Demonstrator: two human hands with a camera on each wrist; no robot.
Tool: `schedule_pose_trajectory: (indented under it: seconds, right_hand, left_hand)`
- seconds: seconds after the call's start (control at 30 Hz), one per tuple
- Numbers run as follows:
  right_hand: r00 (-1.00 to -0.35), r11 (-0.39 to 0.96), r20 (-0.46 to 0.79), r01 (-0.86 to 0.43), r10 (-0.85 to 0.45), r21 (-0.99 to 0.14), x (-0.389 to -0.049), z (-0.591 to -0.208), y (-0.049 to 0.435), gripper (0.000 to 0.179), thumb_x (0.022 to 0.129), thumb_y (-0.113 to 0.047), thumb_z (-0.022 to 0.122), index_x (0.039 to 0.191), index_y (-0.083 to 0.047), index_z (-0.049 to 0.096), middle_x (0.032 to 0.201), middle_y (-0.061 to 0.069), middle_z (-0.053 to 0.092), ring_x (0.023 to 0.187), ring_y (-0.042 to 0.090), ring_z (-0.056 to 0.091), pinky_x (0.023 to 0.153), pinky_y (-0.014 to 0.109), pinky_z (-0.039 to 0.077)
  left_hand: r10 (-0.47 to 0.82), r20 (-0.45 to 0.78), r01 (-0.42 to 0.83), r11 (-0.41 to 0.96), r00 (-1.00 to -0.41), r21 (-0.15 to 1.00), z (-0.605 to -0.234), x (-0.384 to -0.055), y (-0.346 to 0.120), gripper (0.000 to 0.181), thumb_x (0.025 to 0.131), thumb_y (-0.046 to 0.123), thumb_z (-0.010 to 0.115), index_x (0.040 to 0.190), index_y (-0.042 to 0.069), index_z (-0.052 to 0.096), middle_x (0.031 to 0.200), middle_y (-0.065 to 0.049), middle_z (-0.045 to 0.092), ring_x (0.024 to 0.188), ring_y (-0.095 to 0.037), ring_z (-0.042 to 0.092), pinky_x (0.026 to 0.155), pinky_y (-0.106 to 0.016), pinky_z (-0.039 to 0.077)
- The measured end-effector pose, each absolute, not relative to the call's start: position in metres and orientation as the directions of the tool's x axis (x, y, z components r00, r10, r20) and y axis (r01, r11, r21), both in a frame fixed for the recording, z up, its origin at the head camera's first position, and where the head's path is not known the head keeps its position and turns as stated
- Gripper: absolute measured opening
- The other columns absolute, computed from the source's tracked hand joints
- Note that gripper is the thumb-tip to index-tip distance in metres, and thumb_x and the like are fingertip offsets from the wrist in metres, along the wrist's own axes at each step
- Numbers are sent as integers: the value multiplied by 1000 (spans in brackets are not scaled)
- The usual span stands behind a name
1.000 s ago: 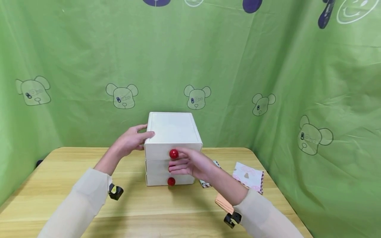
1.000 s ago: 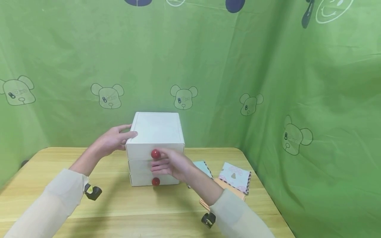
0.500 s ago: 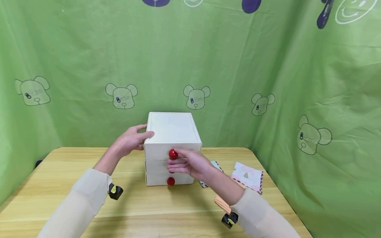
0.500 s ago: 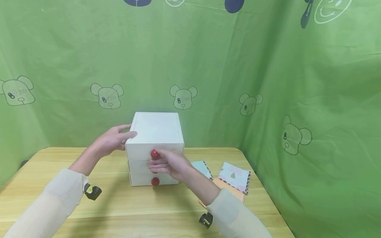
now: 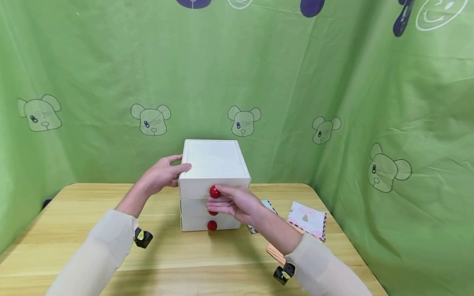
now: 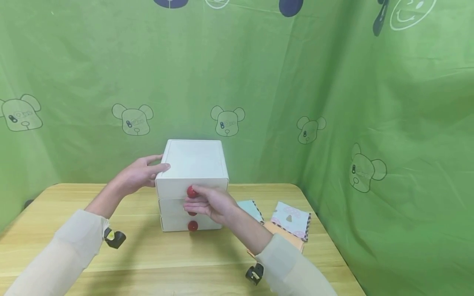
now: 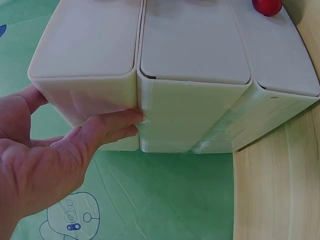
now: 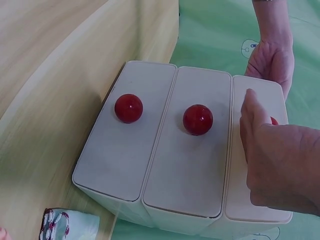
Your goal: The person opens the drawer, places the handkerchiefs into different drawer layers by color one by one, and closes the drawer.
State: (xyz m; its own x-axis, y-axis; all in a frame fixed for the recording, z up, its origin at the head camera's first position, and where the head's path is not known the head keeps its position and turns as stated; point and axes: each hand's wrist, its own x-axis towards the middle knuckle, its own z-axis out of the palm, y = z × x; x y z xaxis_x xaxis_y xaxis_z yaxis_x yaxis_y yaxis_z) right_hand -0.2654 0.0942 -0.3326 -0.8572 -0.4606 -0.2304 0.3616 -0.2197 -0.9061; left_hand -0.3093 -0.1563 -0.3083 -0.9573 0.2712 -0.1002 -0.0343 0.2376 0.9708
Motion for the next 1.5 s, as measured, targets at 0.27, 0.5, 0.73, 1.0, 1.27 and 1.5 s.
schedule_pose_trajectory:
  seconds: [0.27,0.5,0.73,1.0,1.27,1.5]
  right_hand:
    - [-857,-255,-233,378,-459,-890,-265,-332,94,37,97,-14,55,123,11,50,129,38,47,115,45,53,90,39,53]
    - [-861,-247,-230,370,-454,-896,-266,-333,94,36,97,-14,55,123,11,51,128,38,48,114,45,54,90,39,53]
    - [-862,-219,-228,355,-453,-909,-265,-334,94,35,97,-15,54,122,10,53,124,37,51,111,43,56,89,38,53]
    - [-856,-186,-210,330,-473,-925,-259,-333,96,37,96,-16,56,122,11,53,120,35,55,102,37,64,89,38,53]
    - [-856,-175,-214,328,-471,-928,-250,-333,98,36,95,-14,58,120,11,54,106,30,65,98,37,66,88,39,53]
    - [-851,-153,-216,323,-478,-934,-237,-332,101,36,94,-15,58,121,10,55,110,33,62,104,42,61,88,40,53]
  left_hand:
    - [267,-103,-37,239,-958,970,-309,-311,-156,80,94,33,60,153,9,11,131,-20,55,122,-35,52,94,-42,50]
    - [263,-106,-36,259,-959,965,-309,-311,-156,80,94,33,59,153,9,12,129,-18,56,121,-34,52,94,-41,51]
    - [261,-111,-37,274,-959,961,-310,-312,-157,81,93,35,60,153,9,11,129,-19,56,120,-35,53,94,-42,51]
    - [267,-98,-21,278,-959,960,-309,-312,-157,80,94,33,59,153,7,11,130,-22,55,120,-36,53,93,-42,51]
    - [276,-93,-12,281,-957,960,-309,-312,-157,80,95,33,58,153,7,10,130,-21,55,119,-36,54,93,-42,51]
    - [285,-98,-15,280,-953,960,-308,-311,-158,80,95,34,57,153,8,9,128,-20,56,113,-33,58,94,-42,50]
